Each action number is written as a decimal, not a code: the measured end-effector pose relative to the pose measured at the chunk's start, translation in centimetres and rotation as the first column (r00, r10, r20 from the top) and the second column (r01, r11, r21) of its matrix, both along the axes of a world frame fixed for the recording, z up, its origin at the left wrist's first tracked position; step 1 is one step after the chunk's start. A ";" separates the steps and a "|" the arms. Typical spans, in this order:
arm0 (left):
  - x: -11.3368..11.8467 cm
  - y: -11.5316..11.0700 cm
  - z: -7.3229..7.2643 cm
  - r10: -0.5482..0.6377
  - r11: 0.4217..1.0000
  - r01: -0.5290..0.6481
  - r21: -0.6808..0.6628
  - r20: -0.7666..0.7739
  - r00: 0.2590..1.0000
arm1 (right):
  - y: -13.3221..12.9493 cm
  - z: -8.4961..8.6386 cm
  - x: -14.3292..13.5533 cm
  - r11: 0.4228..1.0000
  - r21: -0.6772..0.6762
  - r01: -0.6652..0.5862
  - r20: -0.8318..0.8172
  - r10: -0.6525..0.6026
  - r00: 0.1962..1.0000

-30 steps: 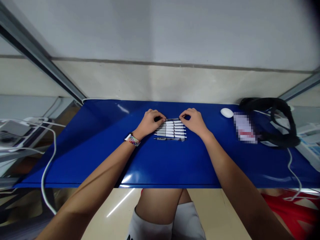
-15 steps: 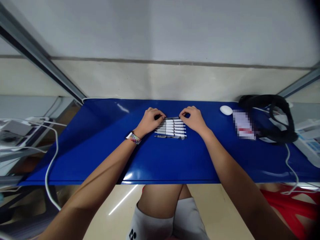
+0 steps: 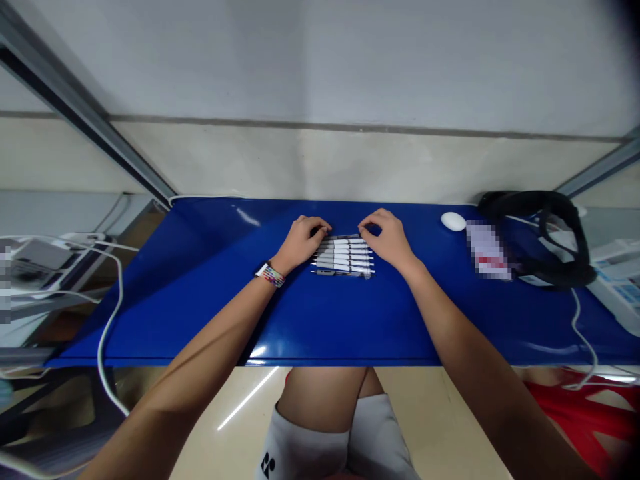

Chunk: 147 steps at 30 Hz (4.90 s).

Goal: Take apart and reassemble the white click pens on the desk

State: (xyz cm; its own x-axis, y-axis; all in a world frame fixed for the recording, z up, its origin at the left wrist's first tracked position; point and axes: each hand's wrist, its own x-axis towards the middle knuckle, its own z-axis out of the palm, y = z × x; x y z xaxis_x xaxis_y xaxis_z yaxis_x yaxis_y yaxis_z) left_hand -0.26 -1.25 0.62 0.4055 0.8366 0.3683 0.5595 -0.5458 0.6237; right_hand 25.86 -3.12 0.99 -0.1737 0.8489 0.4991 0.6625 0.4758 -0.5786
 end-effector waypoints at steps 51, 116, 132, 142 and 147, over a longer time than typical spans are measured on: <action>-0.5 1.0 -0.4 0.119 0.979 -0.029 -0.202 0.449 0.885 | -2.6 2.3 -3.4 0.922 -0.255 -0.293 -0.553 0.109 0.826; -0.7 0.7 0.0 0.054 0.990 0.010 -0.137 0.460 0.886 | 0.4 0.0 -1.7 0.921 -0.308 -0.238 -0.856 -0.159 0.492; -1.9 1.7 -0.1 0.198 0.971 -0.087 -0.225 0.541 0.817 | 0.8 0.2 -1.0 0.901 -0.341 -0.269 -0.891 -0.218 0.399; -2.0 2.0 -0.2 0.207 0.970 -0.086 -0.227 0.588 0.782 | 1.2 0.3 -0.6 0.902 -0.385 -0.196 -0.889 -0.305 0.342; -2.0 1.9 -0.1 0.210 0.968 -0.085 -0.234 0.584 0.784 | 1.1 0.4 -0.5 0.900 -0.386 -0.202 -0.898 -0.316 0.307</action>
State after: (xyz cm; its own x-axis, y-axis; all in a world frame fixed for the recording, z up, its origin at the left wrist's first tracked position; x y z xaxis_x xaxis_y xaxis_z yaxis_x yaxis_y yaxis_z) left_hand -2.26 0.64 0.52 0.0209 0.9448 0.3269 0.1016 -0.3273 0.9394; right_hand 25.40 -2.05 1.41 0.2391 0.9687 -0.0660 -0.4308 0.0449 -0.9013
